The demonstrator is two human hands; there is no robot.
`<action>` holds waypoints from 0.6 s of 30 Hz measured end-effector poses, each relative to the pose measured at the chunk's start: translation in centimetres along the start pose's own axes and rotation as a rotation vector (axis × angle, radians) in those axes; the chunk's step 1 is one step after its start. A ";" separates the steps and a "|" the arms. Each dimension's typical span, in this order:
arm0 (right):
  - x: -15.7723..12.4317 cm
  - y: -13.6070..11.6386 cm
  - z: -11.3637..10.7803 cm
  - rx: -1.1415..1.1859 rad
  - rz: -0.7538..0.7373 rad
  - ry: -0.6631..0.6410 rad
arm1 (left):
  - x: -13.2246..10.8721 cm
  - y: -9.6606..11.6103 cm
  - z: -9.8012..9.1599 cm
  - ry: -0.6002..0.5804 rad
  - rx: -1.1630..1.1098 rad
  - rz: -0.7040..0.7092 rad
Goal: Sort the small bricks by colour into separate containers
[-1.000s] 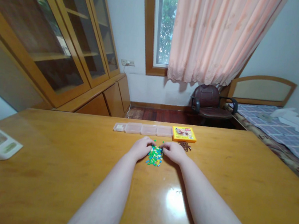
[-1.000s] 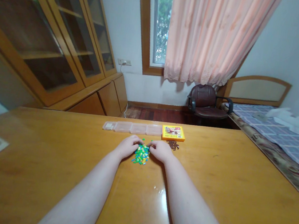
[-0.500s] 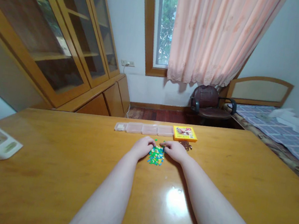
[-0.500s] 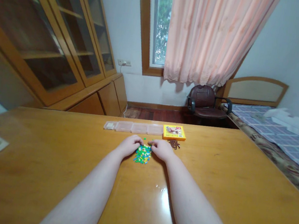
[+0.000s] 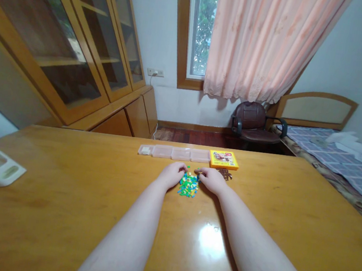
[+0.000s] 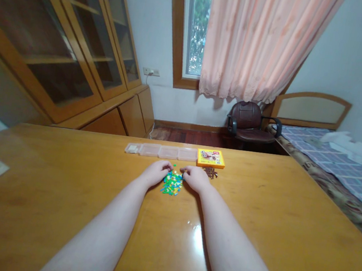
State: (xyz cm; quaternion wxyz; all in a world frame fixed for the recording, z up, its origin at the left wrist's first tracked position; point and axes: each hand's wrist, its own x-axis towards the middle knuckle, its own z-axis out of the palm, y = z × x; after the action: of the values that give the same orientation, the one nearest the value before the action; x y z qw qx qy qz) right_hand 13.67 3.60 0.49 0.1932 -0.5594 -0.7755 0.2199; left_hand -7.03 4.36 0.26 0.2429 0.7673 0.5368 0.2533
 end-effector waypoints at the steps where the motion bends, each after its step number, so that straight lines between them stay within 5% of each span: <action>1: 0.0 0.0 0.0 0.007 0.000 0.007 | 0.0 0.0 0.0 -0.001 -0.013 0.000; 18: -0.6 -1.4 -0.6 -0.071 -0.108 -0.092 | 0.0 0.2 -0.3 0.002 0.067 0.028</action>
State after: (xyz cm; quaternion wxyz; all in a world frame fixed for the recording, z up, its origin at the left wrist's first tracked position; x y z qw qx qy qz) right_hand 13.05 2.75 1.76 0.1489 -0.5124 -0.8200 0.2071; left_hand -7.12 4.35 0.63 0.2130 0.7821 0.5346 0.2393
